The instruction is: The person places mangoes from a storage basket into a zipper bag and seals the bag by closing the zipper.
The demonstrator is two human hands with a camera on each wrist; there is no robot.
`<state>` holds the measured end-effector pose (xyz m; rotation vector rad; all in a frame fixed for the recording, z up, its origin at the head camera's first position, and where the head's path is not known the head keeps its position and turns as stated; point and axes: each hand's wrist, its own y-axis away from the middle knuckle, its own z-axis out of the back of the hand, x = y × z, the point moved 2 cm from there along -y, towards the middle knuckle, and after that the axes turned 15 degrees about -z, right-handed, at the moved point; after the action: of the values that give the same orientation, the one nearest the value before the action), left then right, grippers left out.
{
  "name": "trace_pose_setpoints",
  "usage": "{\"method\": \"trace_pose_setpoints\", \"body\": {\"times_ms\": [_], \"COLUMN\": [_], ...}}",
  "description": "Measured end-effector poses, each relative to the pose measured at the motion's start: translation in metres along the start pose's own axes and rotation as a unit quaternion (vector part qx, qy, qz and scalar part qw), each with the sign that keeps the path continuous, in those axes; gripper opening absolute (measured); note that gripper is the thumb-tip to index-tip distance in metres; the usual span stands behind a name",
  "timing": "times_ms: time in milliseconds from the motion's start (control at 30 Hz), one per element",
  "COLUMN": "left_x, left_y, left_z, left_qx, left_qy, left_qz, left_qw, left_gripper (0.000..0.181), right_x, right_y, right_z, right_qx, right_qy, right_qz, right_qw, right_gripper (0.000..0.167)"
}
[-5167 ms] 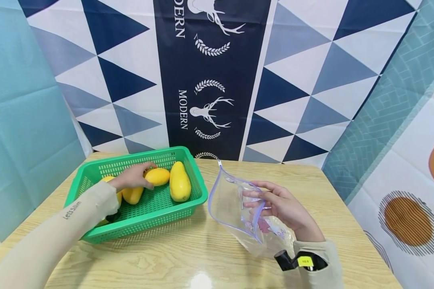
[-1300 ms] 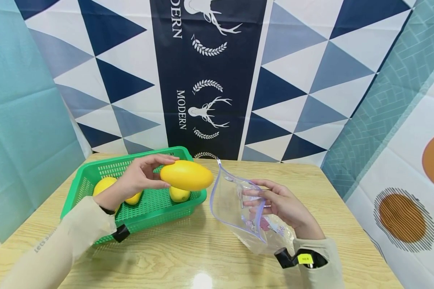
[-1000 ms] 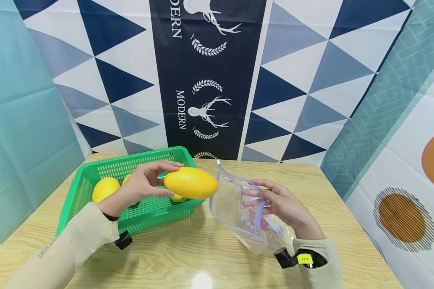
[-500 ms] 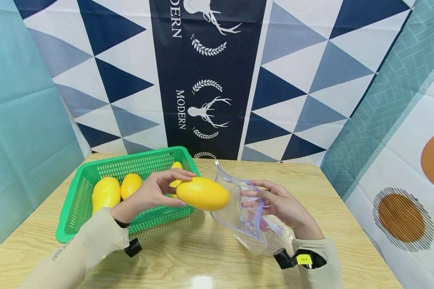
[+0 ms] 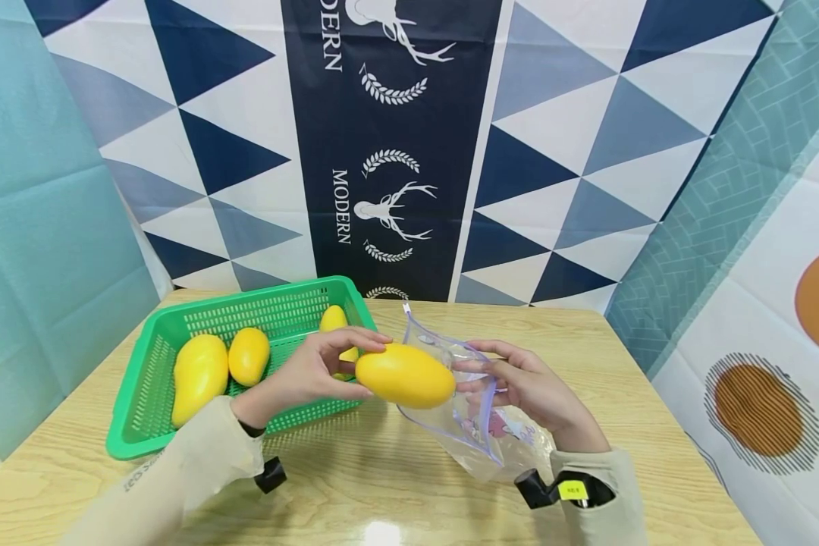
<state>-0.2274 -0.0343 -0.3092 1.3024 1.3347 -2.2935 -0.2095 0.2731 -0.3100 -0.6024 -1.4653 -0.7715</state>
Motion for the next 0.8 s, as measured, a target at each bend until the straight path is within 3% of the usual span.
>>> {"method": "trace_pose_setpoints", "body": {"times_ms": [500,800], "left_x": [0.008,0.008], "left_y": [-0.001,-0.006], "left_z": [-0.008,-0.014], "left_qx": [0.009,0.018], "left_qy": [-0.074,-0.127], "left_qz": [0.024,0.011], "left_qw": [0.9969,0.9917], "left_gripper": [0.048,0.047], "right_x": [0.001,0.001], "right_y": [-0.001,-0.001], "right_z": [-0.003,-0.004], "right_qx": [0.008,0.007], "right_qy": [0.009,0.008], "right_qz": [0.01,0.016], "right_qw": [0.9999,0.9998], "right_gripper": [0.041,0.041]}}
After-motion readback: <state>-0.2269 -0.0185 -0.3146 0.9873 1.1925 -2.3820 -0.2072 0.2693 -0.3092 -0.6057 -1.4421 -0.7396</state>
